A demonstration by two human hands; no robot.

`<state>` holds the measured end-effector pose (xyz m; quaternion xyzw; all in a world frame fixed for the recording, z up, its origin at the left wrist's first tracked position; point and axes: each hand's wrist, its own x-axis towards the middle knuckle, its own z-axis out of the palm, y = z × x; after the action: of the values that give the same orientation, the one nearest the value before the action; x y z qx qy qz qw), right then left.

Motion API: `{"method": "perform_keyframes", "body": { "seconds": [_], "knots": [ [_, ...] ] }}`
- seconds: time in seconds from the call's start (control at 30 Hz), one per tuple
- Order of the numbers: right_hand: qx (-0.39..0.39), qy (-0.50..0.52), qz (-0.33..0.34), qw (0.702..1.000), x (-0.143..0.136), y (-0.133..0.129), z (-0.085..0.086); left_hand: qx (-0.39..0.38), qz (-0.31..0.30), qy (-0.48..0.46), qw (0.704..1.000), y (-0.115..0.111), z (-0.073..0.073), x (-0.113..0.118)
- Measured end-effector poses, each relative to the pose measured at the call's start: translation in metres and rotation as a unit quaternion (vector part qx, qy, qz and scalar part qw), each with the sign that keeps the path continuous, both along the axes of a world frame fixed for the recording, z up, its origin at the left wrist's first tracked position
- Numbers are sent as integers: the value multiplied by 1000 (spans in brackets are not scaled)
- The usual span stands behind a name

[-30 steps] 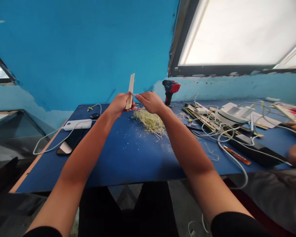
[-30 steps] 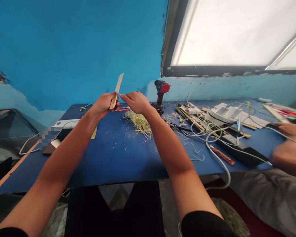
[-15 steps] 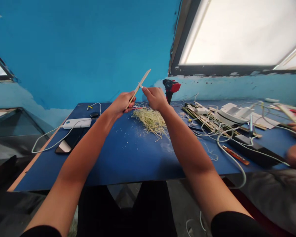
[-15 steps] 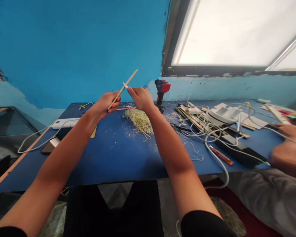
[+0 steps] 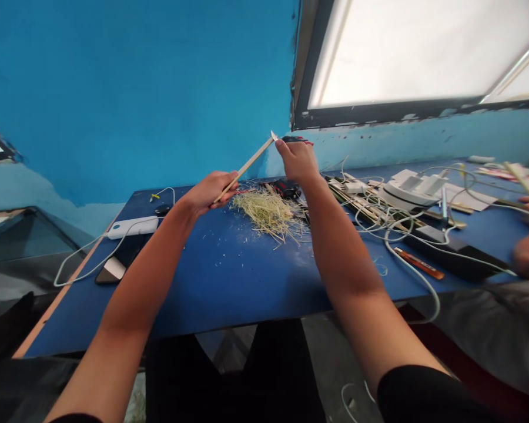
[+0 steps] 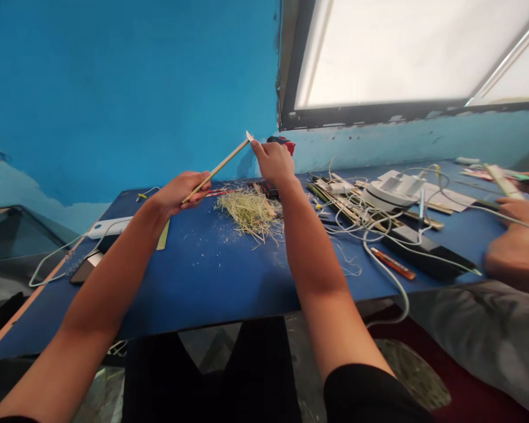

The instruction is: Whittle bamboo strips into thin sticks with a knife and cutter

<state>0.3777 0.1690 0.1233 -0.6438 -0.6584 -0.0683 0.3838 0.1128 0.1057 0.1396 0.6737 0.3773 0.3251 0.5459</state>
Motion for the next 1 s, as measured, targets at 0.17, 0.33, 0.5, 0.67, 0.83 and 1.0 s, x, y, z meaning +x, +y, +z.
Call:
{"method": "perform_keyframes", "body": {
  "seconds": [0.17, 0.33, 0.5, 0.67, 0.83, 1.0],
  "knots": [
    [-127, 13, -86, 988, 17, 13, -15, 12, -32, 19, 999, 9, -9, -3],
    [-267, -55, -83, 959, 19, 21, -28, 82, 102, 72, 989, 19, -18, 3],
    [-313, -134, -53, 939, 11, 16, -23, 127, 191, 114, 967, 35, -30, 2],
    [-385, -153, -10, 910, 6, 7, -9, 185, 200, 172, 947, 45, -39, 3],
    [-345, -178, 19, 921, 4, 3, -3, 236, 203, 191, 931, 51, -48, 4],
    [-393, -181, 23, 901, -4, 0, -3, 267, 191, 241, 913, 53, -53, 3]
  ]
}}
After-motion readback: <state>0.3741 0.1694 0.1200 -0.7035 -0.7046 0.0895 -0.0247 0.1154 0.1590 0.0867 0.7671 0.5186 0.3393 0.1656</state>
